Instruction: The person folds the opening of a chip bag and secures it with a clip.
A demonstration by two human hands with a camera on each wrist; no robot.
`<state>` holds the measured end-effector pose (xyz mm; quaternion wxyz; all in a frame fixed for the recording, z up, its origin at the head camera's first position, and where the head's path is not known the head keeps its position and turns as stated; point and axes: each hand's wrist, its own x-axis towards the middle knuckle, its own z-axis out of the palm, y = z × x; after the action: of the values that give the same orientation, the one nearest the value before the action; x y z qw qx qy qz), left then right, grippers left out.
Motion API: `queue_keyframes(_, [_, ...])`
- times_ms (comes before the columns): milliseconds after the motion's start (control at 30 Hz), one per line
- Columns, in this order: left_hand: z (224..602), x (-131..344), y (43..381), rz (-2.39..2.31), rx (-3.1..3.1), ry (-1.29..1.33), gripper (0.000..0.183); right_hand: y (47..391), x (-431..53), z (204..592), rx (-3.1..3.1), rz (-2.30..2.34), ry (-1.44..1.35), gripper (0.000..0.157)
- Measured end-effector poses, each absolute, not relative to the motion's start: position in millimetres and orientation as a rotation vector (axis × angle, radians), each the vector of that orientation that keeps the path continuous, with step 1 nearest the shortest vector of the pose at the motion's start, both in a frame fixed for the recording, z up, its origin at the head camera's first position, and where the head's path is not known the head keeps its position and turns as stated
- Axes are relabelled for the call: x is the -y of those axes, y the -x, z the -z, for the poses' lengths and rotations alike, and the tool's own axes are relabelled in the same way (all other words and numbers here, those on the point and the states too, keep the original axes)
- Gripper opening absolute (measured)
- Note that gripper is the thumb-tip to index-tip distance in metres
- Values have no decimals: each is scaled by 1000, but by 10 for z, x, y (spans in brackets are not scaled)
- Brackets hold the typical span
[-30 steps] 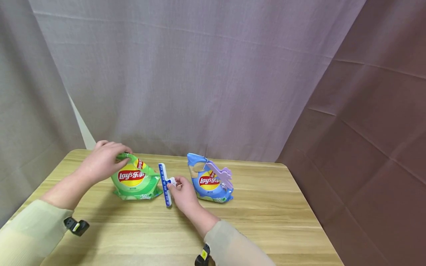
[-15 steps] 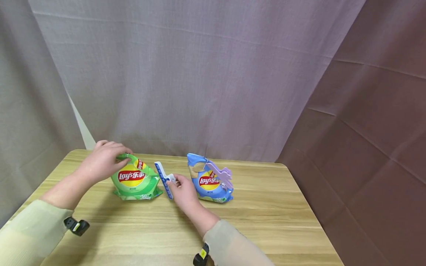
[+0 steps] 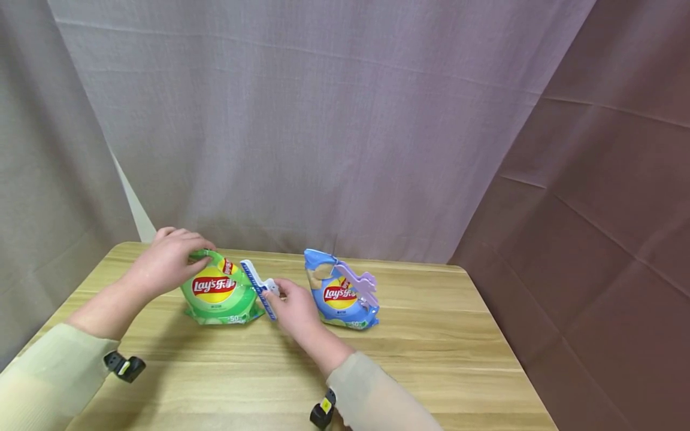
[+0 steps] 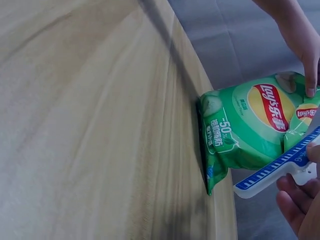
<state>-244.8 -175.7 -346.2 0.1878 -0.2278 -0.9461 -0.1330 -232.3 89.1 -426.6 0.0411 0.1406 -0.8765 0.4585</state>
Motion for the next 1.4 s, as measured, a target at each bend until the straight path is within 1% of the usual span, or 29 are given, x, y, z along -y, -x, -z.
queue_keyframes(200, [3465,1761,2443,377,2658,651,19,2342,-904,4230,2727,-1252,-474,40])
queue_keyframes(533, [3458,1749,2426,376,2666,648,19,2352,-911,4188,2707,-1025,-530,35])
queue_keyframes(733, [3457,1756,2427,373,2657,656,19,2350,-902,4175,2730,-893,-547,36])
queue_keyframes(1400, [3442,1790,2416,367,2631,702,17,2403,-836,4172,2703,-825,-630,32])
